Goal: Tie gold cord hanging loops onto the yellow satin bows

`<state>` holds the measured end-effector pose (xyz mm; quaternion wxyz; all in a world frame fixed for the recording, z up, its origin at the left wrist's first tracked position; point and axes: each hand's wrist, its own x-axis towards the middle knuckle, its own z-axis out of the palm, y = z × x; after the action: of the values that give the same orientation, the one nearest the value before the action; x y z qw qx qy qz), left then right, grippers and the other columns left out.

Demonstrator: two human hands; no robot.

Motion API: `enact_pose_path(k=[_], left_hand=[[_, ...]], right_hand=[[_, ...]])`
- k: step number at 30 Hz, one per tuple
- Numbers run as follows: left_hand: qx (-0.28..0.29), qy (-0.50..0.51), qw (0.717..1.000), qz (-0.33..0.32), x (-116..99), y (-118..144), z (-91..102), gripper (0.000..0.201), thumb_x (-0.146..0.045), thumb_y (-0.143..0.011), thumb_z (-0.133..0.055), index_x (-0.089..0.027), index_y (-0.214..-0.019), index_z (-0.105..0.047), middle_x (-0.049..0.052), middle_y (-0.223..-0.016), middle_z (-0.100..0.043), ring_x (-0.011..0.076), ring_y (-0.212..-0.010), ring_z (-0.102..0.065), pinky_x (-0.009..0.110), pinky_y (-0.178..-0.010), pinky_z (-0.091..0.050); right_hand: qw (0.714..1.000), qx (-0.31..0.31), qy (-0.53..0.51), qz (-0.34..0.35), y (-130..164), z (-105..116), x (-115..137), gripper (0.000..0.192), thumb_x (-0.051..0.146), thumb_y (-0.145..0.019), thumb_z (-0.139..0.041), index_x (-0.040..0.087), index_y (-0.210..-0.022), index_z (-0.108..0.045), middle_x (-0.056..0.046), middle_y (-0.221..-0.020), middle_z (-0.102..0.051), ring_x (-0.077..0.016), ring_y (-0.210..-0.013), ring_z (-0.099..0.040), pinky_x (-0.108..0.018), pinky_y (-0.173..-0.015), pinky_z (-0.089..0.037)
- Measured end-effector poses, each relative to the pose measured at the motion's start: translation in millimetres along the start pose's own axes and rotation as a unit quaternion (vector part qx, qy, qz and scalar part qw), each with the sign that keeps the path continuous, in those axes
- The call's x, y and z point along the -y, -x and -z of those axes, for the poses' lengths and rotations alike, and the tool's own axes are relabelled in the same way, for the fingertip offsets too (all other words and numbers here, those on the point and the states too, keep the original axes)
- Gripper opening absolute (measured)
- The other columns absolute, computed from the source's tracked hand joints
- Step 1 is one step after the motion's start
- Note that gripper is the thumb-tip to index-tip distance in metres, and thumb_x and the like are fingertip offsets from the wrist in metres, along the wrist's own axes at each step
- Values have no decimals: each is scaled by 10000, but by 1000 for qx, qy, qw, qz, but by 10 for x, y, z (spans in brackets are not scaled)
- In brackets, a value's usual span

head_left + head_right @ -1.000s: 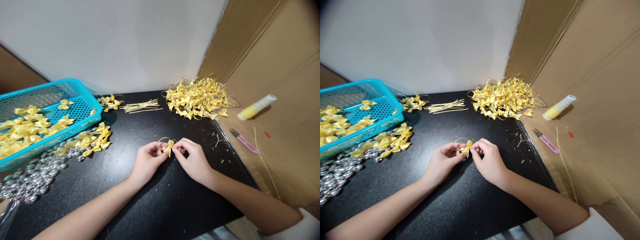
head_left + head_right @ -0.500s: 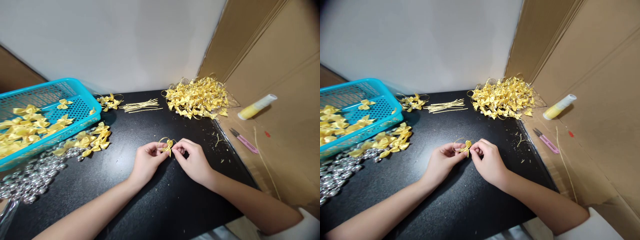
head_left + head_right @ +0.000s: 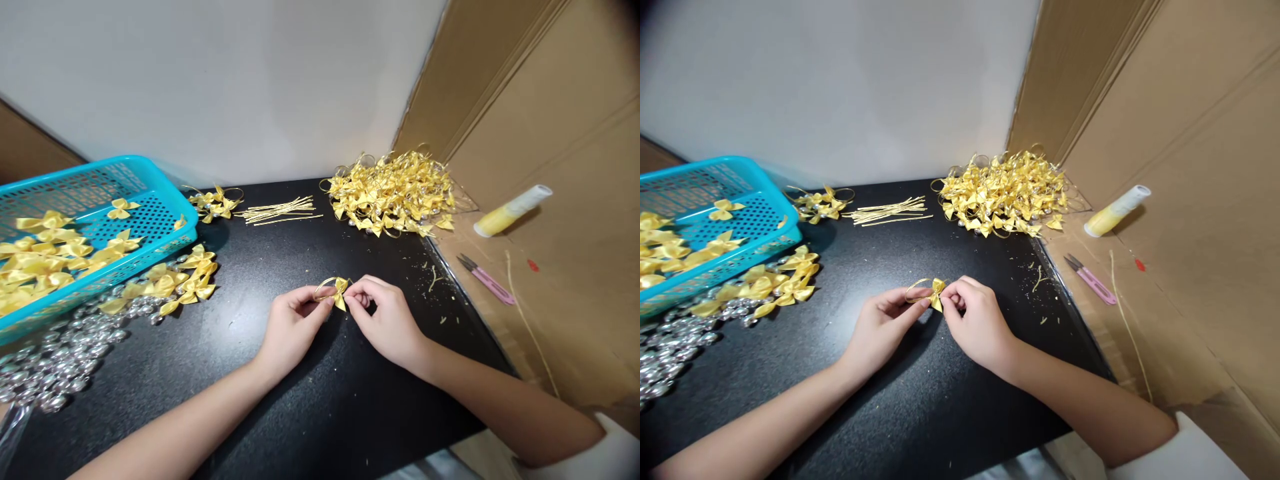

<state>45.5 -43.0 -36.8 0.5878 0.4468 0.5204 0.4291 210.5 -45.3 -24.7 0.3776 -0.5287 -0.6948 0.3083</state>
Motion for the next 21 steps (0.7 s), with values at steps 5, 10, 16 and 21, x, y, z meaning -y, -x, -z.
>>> enact_pose_path(k=[5,10,16,21], left_hand=[[6,40,999,15,9,-16,-8,181,-234,-683,-788,-169,-851,-768,60,-909,-786,196,-846,-722,318,-855,-556],[-13,61,997,44,-32,-18,-9,206,-221,-624,-829,-155,-808,-763,52,-847,-789,173,-765,-723,290,-807,-569],[-15,62,997,45,-35,-13,-2,211,-214,-612,-834,-151,-798,-759,50,-843,-790,159,-756,-720,256,-774,-566],[-4,68,997,37,-15,-30,1,203,-218,-635,-827,-160,-817,-759,43,-850,-789,150,-761,-718,245,-772,-563]], right_hand=[[1000,-6,-3,-8,0,-15,0,168,101,-833,-539,184,-707,-612,-3,-657,-563,-118,-581,-520,-242,-558,-431],[1000,-8,-7,-14,3,-16,6,166,95,-824,-543,186,-708,-619,-5,-663,-571,-123,-587,-525,-249,-563,-429],[998,4,-37,-40,1,-23,-17,153,115,-821,-545,178,-703,-619,-10,-675,-575,-122,-596,-518,-254,-573,-425],[982,33,-147,-116,-12,-61,-89,90,214,-814,-567,181,-738,-603,-25,-743,-617,-142,-660,-570,-279,-636,-468]])
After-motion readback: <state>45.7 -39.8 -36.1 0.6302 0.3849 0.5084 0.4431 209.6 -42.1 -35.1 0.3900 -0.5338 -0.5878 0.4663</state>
